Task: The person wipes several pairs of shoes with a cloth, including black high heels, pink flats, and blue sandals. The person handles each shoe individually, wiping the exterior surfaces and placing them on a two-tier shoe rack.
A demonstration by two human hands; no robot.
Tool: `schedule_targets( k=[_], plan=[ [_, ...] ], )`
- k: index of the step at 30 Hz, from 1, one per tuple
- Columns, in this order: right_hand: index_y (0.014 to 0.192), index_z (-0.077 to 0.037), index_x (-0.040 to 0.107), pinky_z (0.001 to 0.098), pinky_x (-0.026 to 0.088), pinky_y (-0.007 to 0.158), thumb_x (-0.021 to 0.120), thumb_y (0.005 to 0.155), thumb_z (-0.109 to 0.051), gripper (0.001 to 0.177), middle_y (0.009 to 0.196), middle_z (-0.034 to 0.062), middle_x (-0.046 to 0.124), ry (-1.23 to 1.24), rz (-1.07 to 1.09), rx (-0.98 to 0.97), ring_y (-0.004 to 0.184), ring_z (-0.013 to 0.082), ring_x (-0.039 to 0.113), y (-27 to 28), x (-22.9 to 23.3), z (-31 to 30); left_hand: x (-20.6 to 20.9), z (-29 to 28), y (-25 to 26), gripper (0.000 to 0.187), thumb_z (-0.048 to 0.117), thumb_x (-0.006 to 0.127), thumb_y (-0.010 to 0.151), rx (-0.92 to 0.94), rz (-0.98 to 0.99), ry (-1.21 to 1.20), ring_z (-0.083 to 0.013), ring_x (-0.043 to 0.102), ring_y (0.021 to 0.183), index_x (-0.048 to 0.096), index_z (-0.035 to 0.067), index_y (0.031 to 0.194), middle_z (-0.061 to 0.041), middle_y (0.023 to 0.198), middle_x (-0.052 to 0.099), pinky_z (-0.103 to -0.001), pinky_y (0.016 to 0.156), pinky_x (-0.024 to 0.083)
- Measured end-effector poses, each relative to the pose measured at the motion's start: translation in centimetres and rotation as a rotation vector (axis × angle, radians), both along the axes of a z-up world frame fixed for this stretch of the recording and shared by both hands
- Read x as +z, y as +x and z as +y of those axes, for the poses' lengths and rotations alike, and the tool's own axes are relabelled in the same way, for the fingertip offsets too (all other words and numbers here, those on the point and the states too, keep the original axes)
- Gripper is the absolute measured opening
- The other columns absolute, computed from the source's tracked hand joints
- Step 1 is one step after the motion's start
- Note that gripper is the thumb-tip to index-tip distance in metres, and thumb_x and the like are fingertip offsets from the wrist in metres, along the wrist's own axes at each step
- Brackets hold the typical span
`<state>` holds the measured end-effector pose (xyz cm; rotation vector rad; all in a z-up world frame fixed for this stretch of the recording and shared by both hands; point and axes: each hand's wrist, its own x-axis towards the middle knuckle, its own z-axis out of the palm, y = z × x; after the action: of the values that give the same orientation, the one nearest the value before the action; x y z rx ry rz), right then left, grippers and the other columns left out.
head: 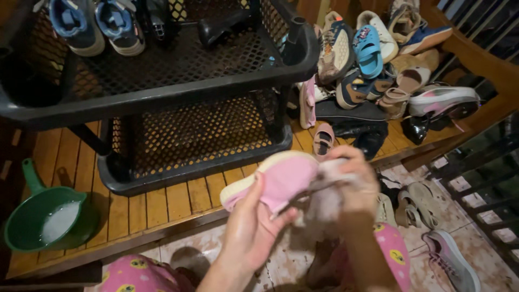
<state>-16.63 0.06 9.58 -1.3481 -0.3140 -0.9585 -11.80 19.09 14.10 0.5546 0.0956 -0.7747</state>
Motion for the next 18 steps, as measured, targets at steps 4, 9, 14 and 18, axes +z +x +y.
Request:
schedule_targets(
  k=[4, 9, 14, 18],
  plan=[
    [0.103, -0.005, 0.068, 0.0296, 0.051, 0.092, 0.071, 0.087, 0.004, 0.019, 0.115, 0.01, 0.06, -0.23, 0.164, -0.144, 0.103, 0.0185, 0.06, -0.4, 3.1, 1.8, -1.8, -0.4, -1.1, 0.038, 0.029, 0.062, 0.099, 0.068, -0.278, 0.12, -0.0165, 0.07, 0.081, 0.068, -0.001, 0.122, -0.012, 0.105, 0.076, -0.031, 0.062, 0.055],
    [0.099, -0.004, 0.073, 0.0296, 0.051, 0.083, 0.079, 0.082, 0.001, 0.018, 0.103, 0.0066, 0.062, -0.352, 0.373, -0.346, 0.095, 0.017, 0.062, 0.2, 5.2, 2.5, -3.6, -0.3, -0.6, 0.038, 0.029, 0.068, 0.099, 0.042, -0.48, 0.617, -0.0185, 0.059, 0.064, 0.078, -0.007, 0.104, -0.018, 0.087, 0.072, -0.031, 0.055, 0.048],
    [0.1, -0.004, 0.073, 0.0341, 0.054, 0.093, 0.07, 0.082, -0.001, 0.018, 0.107, 0.0085, 0.068, -0.571, 0.246, -0.286, 0.104, 0.0222, 0.066, 1.2, 4.3, 2.9, -4.6, -0.9, -0.4, 0.045, 0.036, 0.068, 0.103, -0.173, -0.516, 1.044, -0.0064, 0.067, 0.064, 0.082, -0.004, 0.09, -0.008, 0.078, 0.077, -0.017, 0.065, 0.05],
    [0.099, 0.0, 0.069, 0.0402, 0.052, 0.1, 0.067, 0.094, 0.0, 0.005, 0.106, 0.015, 0.069, 0.162, 0.269, 0.13, 0.106, 0.0283, 0.066, 2.0, 2.0, 2.2, -4.4, -1.1, -0.5, 0.021, 0.018, 0.068, 0.097, 0.17, -0.323, 0.201, -0.0126, 0.058, 0.06, 0.072, -0.002, 0.104, -0.007, 0.085, 0.071, -0.027, 0.053, 0.046]
  ],
)
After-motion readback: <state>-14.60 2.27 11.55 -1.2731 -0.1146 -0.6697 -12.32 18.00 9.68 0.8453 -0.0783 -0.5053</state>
